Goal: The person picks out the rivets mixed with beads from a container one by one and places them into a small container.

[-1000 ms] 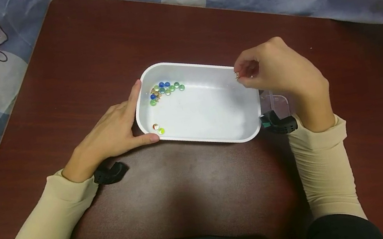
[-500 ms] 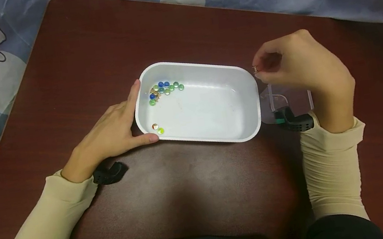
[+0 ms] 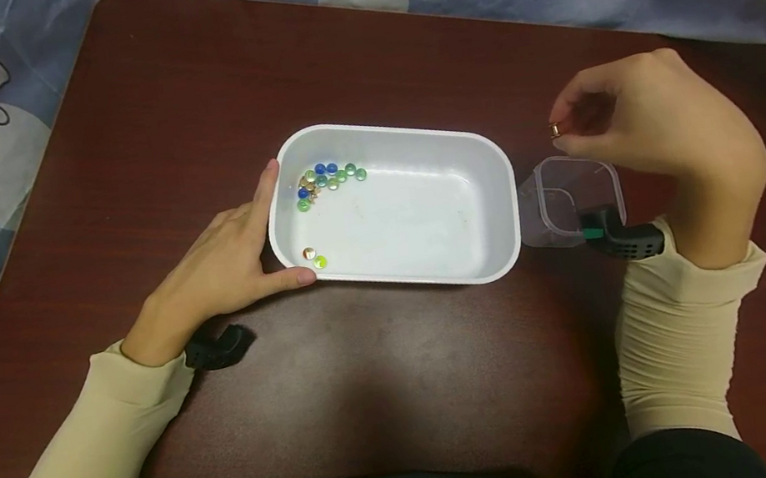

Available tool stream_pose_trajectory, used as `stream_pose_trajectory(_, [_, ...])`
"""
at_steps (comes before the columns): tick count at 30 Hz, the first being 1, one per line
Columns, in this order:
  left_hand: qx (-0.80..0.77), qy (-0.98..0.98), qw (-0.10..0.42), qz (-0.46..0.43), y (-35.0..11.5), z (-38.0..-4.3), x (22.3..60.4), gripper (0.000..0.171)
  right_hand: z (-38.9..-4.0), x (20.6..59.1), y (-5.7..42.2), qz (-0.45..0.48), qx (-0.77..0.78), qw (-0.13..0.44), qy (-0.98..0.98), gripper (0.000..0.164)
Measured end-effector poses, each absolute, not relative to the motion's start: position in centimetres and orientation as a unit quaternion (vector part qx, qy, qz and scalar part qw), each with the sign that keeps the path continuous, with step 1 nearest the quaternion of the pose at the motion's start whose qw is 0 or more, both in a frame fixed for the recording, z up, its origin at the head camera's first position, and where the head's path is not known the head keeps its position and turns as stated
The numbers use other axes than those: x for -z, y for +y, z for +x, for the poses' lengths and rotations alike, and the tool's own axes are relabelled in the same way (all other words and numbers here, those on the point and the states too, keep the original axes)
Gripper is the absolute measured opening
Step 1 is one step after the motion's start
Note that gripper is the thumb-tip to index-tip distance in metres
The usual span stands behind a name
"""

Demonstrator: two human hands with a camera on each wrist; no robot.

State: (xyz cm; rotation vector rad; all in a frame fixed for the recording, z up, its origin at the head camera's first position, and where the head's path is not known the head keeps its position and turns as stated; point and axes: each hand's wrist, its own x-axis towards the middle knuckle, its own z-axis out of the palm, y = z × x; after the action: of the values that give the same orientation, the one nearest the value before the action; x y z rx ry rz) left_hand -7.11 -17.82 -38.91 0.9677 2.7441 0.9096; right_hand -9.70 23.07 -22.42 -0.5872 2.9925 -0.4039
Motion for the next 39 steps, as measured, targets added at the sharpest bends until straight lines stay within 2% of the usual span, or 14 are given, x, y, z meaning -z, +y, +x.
stream_pose_trajectory(9, [-0.299, 0.897, 0.034, 0.324, -17.8, -7.1, 39.0, 0.122, -9.4, 21.7, 25.1, -0.132, 0.141, 0.052, 0.98, 0.015])
stream_pose_trajectory(17, [-0.297, 0.898, 0.032, 0.324, -17.8, -7.1, 38.9, 0.122, -8.5, 20.8, 26.7, -0.082, 0.173, 0.041, 0.981, 0.015])
stream_pose_trajectory(25, [-0.296, 0.898, 0.033, 0.323, -17.8, -7.1, 39.0, 0.123, -7.8, 20.6, 27.5, -0.076, 0.197, 0.017, 0.977, 0.012])
stream_pose_trajectory(32, [-0.29, 0.903, 0.044, 0.313, -17.8, -7.1, 38.9, 0.123, -7.4, 20.7, 28.1, -0.093, 0.234, -0.029, 0.967, 0.041])
stream_pose_trajectory(39, [-0.291, 0.902, 0.041, 0.316, -17.7, -7.1, 39.0, 0.123, -7.3, 21.0, 29.1, -0.127, 0.258, -0.034, 0.957, 0.047])
